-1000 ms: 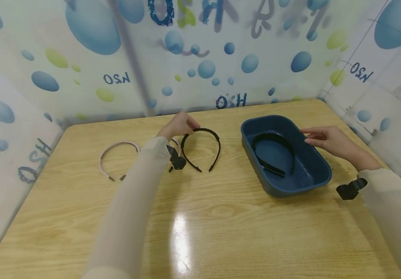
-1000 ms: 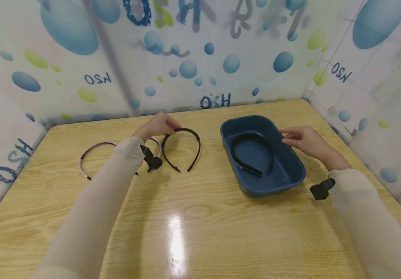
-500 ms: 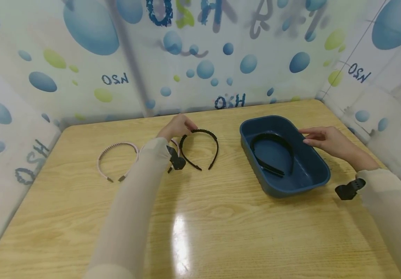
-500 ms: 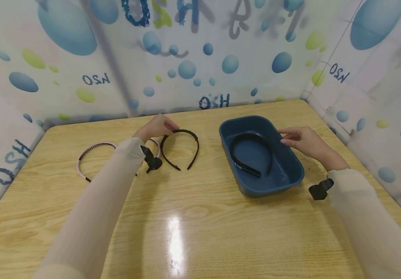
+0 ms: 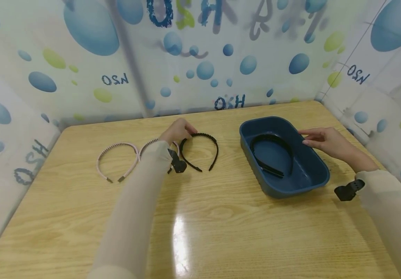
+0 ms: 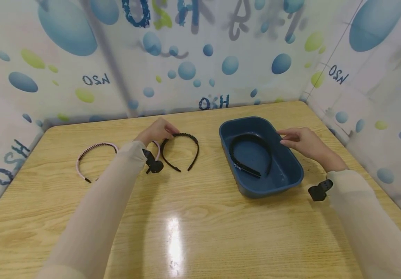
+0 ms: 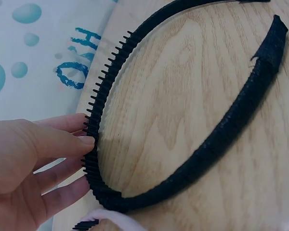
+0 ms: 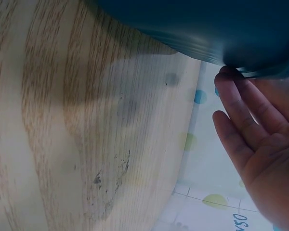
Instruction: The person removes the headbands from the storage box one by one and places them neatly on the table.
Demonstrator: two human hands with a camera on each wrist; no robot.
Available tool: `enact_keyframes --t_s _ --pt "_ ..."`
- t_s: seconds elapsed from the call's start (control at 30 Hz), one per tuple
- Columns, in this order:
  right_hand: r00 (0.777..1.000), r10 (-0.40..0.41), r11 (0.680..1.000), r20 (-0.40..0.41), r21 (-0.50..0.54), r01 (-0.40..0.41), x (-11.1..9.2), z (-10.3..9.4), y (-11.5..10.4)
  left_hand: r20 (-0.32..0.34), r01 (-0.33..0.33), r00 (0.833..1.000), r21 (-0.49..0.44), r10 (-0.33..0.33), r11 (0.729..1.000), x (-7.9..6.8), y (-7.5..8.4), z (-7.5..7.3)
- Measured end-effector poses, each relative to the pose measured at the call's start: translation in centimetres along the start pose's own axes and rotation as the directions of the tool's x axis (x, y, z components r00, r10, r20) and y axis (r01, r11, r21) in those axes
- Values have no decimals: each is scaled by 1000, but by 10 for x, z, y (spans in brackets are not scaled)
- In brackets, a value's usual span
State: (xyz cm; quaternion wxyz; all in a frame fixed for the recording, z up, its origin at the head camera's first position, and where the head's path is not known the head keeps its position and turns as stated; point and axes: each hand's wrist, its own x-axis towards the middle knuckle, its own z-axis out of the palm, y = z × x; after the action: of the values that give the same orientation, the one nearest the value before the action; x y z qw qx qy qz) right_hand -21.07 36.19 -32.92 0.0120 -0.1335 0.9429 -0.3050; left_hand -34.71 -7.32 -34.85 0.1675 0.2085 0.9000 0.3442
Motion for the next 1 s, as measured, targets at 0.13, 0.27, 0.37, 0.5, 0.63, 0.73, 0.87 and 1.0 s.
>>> enact_keyframes --t_s 0.13,0.27,0.37,0.5,0.63,0.73,0.87,1.0 --pt "1000 8 1000 3 6 -8 0 0 0 -2 10 1000 -11 -10 1000 0 -1 2" --pt "1000 9 1000 1 5 -9 0 0 0 6 22 1000 -32 -22 999 0 -1 2" --pt "1000 6 1000 -2 3 -6 0 1 0 10 24 1000 -37 -23 999 1 -1 3" --pt "1000 -1 1000 -4 3 1 -1 1 -1 11 22 1000 -33 -21 999 2 -1 4" --pt "1000 -3 1000 -6 5 3 -1 1 -1 13 20 1000 -28 -20 999 1 0 4" --pt "1000 -1 1000 -5 2 1 -1 1 -1 6 17 1000 -28 -17 999 1 1 4" --pt "1000 9 1000 1 -6 -9 -1 1 -1 -10 9 1000 -20 -9 1000 1 7 3" --pt "1000 10 1000 4 -12 -10 -1 0 1 -26 -38 999 8 39 999 2 17 0"
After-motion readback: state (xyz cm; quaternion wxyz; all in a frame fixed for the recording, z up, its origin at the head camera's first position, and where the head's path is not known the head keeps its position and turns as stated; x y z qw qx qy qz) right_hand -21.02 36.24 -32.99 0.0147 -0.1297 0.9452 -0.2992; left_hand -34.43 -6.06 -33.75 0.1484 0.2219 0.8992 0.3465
